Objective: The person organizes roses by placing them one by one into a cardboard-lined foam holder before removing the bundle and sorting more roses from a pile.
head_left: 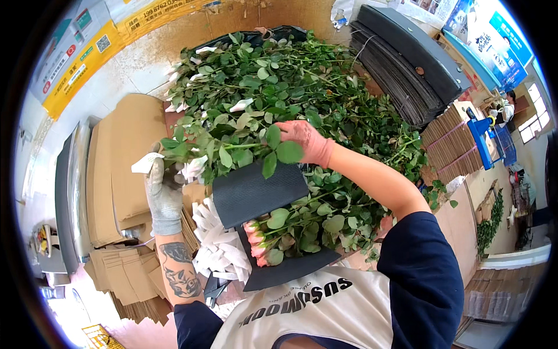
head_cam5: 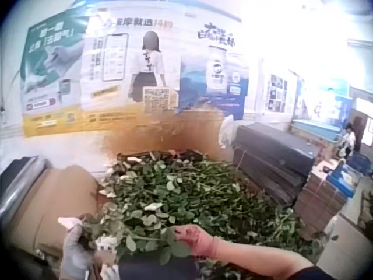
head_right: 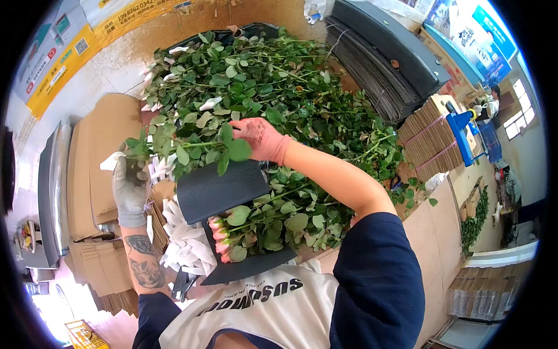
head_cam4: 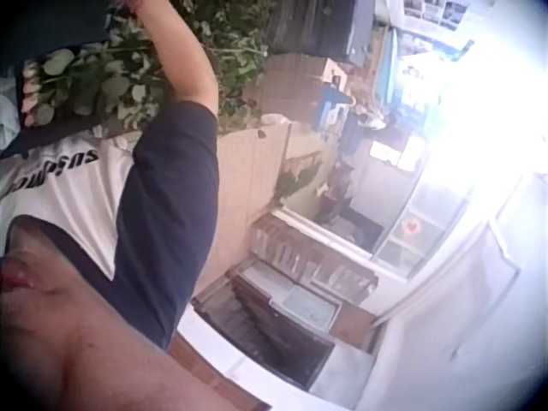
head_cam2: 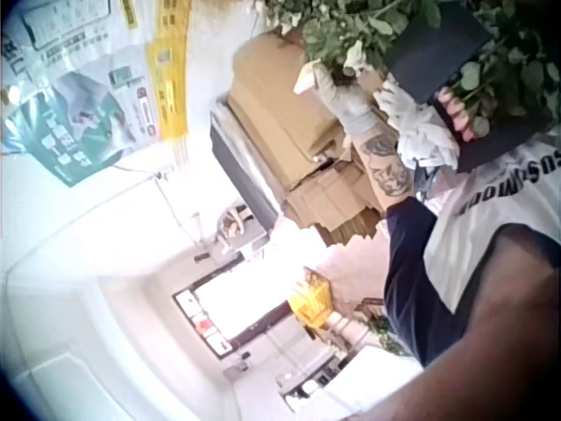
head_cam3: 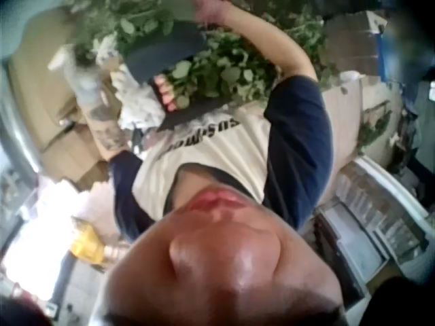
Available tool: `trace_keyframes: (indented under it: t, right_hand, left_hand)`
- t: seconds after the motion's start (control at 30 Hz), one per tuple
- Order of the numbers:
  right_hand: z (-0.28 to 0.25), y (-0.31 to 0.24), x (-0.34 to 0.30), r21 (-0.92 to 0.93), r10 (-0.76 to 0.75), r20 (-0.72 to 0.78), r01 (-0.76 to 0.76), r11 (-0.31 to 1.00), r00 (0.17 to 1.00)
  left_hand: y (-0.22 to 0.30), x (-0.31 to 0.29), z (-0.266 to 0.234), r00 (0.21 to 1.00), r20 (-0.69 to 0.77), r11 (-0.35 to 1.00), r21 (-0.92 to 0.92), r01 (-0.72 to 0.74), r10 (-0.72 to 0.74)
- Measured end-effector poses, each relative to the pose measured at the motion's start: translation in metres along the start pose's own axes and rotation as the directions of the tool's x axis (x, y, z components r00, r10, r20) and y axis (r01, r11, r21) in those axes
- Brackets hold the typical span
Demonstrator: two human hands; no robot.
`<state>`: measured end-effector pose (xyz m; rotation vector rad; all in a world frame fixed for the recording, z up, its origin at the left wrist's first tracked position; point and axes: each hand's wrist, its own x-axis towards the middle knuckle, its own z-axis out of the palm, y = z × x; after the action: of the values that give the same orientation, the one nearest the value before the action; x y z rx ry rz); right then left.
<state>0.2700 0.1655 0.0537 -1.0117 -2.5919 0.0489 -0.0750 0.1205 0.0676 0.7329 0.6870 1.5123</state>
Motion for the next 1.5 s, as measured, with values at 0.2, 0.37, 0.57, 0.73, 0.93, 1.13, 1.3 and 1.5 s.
trace_keyframes:
  t: [0.2,0.37,0.57,0.73,0.93,1.13,1.3,1.5]
  right_hand:
    - [-0.088,-0.077,0.005,0.289,0.376,-0.461,-0.265,0.920,0.804]
    - [-0.057,-0.156,0.015,0.264,0.075,-0.156,-0.032,0.964,0.985]
    - [-0.032,-0.151,-0.017,0.000,-0.094,-0.388,0.102,0.995,0.917]
    - [-0.041,-0.158,-0.016,-0.069,-0.243,-0.267,0.233,0.970,0.933]
    - [-0.049,-0.138,-0.018,0.118,-0.002,-0.515,0.073,0.990,0.857]
    - [-0.063,-0.133,-0.026,0.028,-0.099,-0.613,0.147,0.989,0.784]
    - [-0.063,-0.101,-0.066,0.314,0.258,-0.597,-0.075,0.946,0.759]
    - [-0.251,-0.024,-0.067,0.053,0.231,-0.824,-0.335,0.941,0.518]
  left_hand:
    - [0.014,-0.044,0.050,0.962,0.088,0.887,0.372,-0.273,0.260]
    - [0.018,-0.096,0.086,0.947,0.170,0.946,0.132,-0.297,0.274]
    - [0.015,-0.128,0.085,0.633,0.547,0.349,0.538,-0.767,0.548]
    - [0.003,-0.139,0.069,0.752,0.259,0.680,0.321,-0.659,0.607]
    - [0.033,-0.139,0.021,0.785,-0.024,0.555,0.721,-0.415,0.619]
    - [-0.020,-0.109,-0.095,0.954,-0.030,0.329,0.941,-0.074,0.299]
    - [-0.024,-0.094,-0.096,0.974,-0.108,-0.033,0.993,0.117,0.198]
    - [0.031,-0.130,-0.067,0.951,-0.023,-0.034,0.999,0.035,0.307]
